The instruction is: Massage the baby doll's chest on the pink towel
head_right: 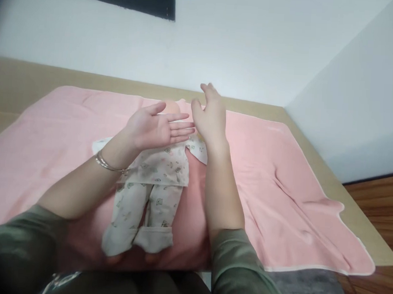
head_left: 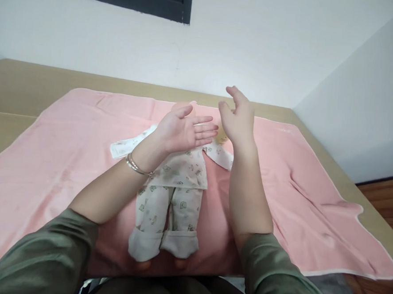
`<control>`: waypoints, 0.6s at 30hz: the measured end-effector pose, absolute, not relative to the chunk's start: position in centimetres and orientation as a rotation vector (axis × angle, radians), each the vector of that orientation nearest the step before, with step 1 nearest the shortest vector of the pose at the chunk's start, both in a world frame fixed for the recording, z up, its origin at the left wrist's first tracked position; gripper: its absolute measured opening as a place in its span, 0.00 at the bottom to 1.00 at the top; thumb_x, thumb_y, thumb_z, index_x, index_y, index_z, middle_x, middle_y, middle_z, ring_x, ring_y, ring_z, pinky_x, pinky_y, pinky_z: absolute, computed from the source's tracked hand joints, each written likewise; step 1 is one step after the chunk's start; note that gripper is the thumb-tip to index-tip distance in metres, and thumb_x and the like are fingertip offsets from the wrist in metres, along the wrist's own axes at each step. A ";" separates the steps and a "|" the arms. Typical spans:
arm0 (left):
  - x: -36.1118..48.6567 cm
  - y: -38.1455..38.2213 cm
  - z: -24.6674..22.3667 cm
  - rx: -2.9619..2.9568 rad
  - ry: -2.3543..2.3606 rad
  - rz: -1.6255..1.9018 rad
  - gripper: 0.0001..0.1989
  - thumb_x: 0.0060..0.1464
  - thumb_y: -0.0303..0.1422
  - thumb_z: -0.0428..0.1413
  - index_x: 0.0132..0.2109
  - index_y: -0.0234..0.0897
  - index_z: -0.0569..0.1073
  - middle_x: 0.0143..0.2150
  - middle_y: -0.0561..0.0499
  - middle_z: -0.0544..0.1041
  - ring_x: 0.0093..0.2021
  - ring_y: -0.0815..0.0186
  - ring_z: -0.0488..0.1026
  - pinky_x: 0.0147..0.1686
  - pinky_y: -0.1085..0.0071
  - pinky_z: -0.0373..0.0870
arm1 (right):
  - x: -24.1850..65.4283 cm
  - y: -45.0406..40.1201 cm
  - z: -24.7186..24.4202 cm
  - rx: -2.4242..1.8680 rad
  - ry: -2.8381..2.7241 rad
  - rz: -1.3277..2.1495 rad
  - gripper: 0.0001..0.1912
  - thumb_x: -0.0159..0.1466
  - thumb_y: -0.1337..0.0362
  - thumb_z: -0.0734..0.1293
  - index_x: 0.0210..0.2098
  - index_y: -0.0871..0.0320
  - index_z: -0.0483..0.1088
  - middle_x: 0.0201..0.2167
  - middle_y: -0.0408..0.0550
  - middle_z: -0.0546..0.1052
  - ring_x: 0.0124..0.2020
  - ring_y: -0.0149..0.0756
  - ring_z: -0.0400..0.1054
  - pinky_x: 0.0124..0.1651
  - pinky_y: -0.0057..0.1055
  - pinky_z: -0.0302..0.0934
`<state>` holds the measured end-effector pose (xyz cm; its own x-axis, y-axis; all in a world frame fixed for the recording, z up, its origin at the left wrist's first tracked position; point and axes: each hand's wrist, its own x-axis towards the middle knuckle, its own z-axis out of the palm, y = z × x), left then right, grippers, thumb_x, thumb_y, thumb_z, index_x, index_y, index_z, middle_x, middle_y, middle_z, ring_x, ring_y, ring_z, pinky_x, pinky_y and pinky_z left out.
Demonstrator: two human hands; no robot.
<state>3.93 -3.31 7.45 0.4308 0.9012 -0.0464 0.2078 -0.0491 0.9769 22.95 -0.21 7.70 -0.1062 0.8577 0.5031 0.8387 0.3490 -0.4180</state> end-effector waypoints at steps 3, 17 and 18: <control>7.3 -1.4 8.4 1.183 0.833 0.799 0.42 0.70 0.51 0.24 0.70 0.30 0.67 0.67 0.31 0.74 0.73 0.49 0.68 0.69 0.48 0.70 | 25.2 1.1 7.0 -1.429 -1.853 0.090 0.34 0.75 0.52 0.50 0.75 0.59 0.57 0.78 0.55 0.55 0.80 0.54 0.46 0.79 0.63 0.45; 12.2 1.5 10.2 0.610 0.534 0.944 0.44 0.70 0.54 0.19 0.74 0.26 0.54 0.78 0.36 0.58 0.80 0.42 0.49 0.77 0.50 0.49 | 23.3 2.7 4.9 -1.704 -1.848 0.066 0.40 0.77 0.43 0.46 0.73 0.64 0.61 0.77 0.62 0.56 0.81 0.55 0.43 0.80 0.67 0.25; 12.1 1.6 10.1 0.595 0.532 0.934 0.44 0.71 0.54 0.20 0.73 0.26 0.56 0.77 0.35 0.61 0.79 0.43 0.51 0.77 0.49 0.51 | 23.2 2.7 4.8 -1.696 -1.849 0.050 0.40 0.77 0.43 0.45 0.72 0.64 0.62 0.76 0.62 0.58 0.81 0.55 0.44 0.80 0.67 0.24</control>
<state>12.11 1.62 10.10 0.4914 0.8554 -0.1638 -0.5765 0.4605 0.6750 23.25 2.69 4.76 0.0186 0.9114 0.4111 0.8878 0.1740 -0.4260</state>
